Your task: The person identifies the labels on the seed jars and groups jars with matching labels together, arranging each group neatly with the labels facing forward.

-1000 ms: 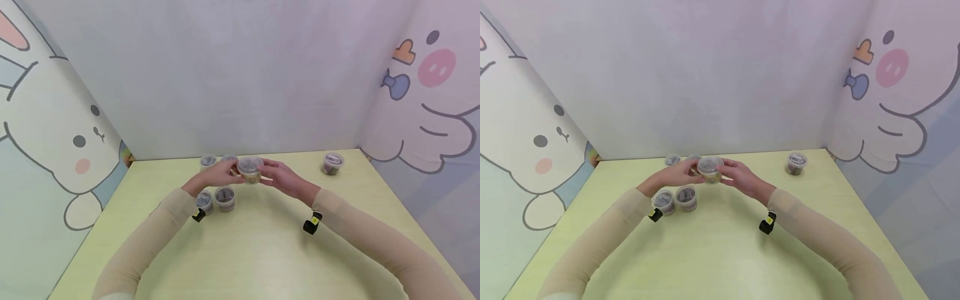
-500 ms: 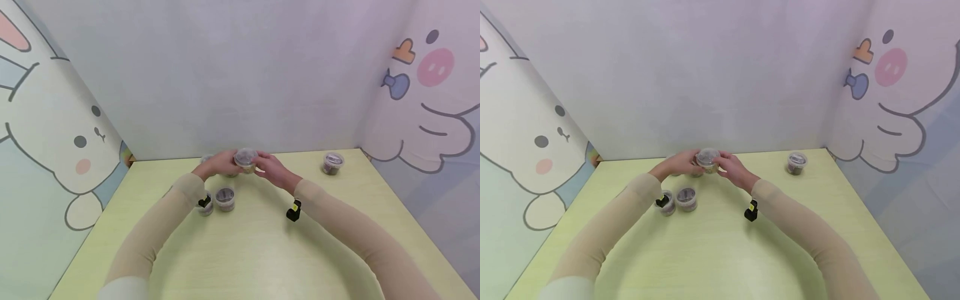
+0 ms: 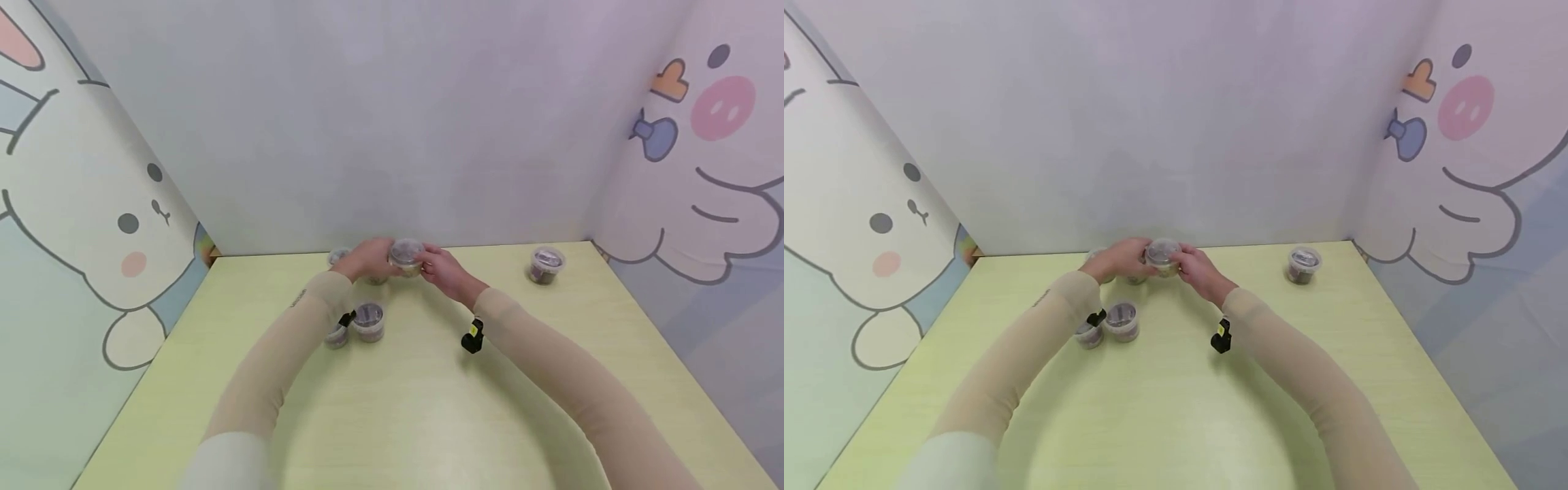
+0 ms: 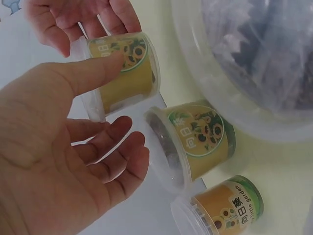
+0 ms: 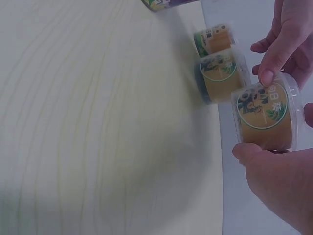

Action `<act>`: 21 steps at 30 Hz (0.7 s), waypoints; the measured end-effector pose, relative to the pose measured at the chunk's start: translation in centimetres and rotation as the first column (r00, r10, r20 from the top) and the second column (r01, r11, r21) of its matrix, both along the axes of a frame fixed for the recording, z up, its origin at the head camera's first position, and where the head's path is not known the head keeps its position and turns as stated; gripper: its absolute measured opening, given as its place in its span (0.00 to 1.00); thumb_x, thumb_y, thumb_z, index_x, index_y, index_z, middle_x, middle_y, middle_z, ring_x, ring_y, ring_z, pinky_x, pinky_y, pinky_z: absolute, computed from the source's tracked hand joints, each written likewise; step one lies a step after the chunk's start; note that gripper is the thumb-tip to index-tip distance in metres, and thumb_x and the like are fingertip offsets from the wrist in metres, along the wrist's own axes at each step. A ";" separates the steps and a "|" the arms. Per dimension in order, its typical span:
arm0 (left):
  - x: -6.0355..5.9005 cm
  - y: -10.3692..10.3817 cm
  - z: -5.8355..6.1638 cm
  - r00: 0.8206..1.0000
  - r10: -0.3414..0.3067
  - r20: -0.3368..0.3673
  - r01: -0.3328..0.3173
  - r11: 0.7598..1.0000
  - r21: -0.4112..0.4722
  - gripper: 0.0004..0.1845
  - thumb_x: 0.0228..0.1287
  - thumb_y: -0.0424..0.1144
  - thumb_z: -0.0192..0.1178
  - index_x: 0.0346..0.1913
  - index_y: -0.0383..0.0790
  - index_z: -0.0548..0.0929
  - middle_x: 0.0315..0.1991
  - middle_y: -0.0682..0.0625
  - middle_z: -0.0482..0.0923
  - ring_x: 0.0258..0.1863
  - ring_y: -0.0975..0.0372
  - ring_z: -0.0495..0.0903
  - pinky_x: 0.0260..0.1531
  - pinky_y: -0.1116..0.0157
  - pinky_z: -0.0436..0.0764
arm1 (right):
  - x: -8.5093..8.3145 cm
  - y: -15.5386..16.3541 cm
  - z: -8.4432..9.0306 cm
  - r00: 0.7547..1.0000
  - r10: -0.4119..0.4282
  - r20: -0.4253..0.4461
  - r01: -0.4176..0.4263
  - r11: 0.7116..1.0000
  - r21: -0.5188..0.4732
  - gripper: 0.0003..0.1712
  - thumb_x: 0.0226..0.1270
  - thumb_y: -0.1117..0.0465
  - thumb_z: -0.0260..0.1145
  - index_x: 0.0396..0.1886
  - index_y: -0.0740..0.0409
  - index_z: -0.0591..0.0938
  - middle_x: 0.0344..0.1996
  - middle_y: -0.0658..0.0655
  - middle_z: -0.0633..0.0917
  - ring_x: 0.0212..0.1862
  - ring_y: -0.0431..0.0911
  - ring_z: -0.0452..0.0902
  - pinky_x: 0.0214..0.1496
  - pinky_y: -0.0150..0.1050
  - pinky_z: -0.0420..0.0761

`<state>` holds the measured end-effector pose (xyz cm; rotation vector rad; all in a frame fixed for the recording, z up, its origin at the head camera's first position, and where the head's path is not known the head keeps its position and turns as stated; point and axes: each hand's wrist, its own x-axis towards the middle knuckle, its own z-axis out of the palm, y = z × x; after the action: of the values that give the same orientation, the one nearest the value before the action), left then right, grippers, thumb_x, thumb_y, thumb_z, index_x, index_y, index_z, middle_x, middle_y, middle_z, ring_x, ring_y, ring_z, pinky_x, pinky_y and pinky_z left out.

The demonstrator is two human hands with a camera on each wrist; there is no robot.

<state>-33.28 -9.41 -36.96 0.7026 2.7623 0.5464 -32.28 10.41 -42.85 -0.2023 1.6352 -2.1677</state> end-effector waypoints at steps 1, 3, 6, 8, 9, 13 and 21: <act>-0.1 0.2 -0.1 1.000 -0.002 -0.016 0.001 1.000 -0.022 0.28 0.63 0.44 0.72 0.62 0.34 0.77 0.54 0.43 0.81 0.56 0.51 0.78 0.61 0.54 0.74 | -0.1 0.1 -0.1 1.000 -0.005 0.006 0.005 1.000 -0.002 0.35 0.79 0.66 0.51 0.80 0.67 0.52 0.77 0.67 0.57 0.78 0.55 0.50 0.77 0.49 0.53; -0.3 0.6 -0.4 0.999 -0.001 -0.049 -0.003 0.998 -0.070 0.28 0.63 0.46 0.72 0.61 0.35 0.78 0.54 0.43 0.82 0.56 0.52 0.78 0.61 0.54 0.74 | -0.3 0.2 -0.4 1.000 -0.014 0.012 0.014 1.000 0.001 0.35 0.79 0.66 0.50 0.80 0.67 0.51 0.77 0.67 0.57 0.79 0.55 0.49 0.77 0.49 0.53; -0.4 1.3 -0.7 0.997 0.013 -0.079 -0.024 0.989 -0.143 0.30 0.62 0.49 0.72 0.60 0.34 0.79 0.55 0.42 0.81 0.56 0.51 0.77 0.62 0.55 0.73 | -0.6 0.2 -0.9 0.999 -0.032 0.022 0.032 0.999 0.008 0.36 0.79 0.67 0.50 0.81 0.67 0.49 0.77 0.68 0.56 0.78 0.55 0.50 0.77 0.49 0.53; -0.4 1.7 -0.8 0.996 0.023 -0.088 -0.040 0.980 -0.194 0.31 0.62 0.51 0.72 0.61 0.33 0.78 0.56 0.40 0.79 0.58 0.49 0.75 0.62 0.54 0.73 | -0.9 0.2 -1.3 0.998 -0.051 0.030 0.051 0.998 0.025 0.37 0.78 0.68 0.51 0.81 0.66 0.48 0.77 0.68 0.57 0.78 0.54 0.51 0.77 0.49 0.55; -0.4 1.9 -0.8 0.995 0.026 -0.091 -0.046 0.975 -0.218 0.32 0.63 0.51 0.71 0.61 0.32 0.78 0.57 0.40 0.79 0.59 0.48 0.74 0.62 0.54 0.72 | -1.0 0.2 -1.4 0.998 -0.060 0.033 0.059 0.998 0.032 0.38 0.77 0.68 0.51 0.81 0.65 0.47 0.77 0.68 0.56 0.77 0.54 0.52 0.76 0.49 0.55; -0.4 2.5 -1.2 0.993 0.038 -0.114 -0.070 0.955 -0.287 0.34 0.63 0.53 0.70 0.63 0.31 0.76 0.60 0.37 0.75 0.62 0.46 0.70 0.64 0.53 0.71 | -1.3 0.1 -2.0 0.995 -0.089 0.040 0.086 0.994 0.066 0.40 0.77 0.69 0.52 0.82 0.63 0.46 0.78 0.67 0.54 0.77 0.54 0.52 0.76 0.48 0.57; -0.6 2.6 -1.8 0.991 0.057 -0.120 -0.094 0.935 -0.340 0.39 0.65 0.58 0.67 0.69 0.33 0.72 0.65 0.36 0.70 0.65 0.45 0.65 0.61 0.49 0.73 | -1.4 0.2 -2.5 0.998 -0.064 0.004 0.063 0.987 0.146 0.37 0.81 0.66 0.52 0.82 0.62 0.48 0.79 0.66 0.55 0.78 0.54 0.51 0.76 0.47 0.58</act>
<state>-33.90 -6.78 -38.77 0.5582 2.8852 0.0278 -33.65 10.57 -45.32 -0.0987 1.8093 -2.0804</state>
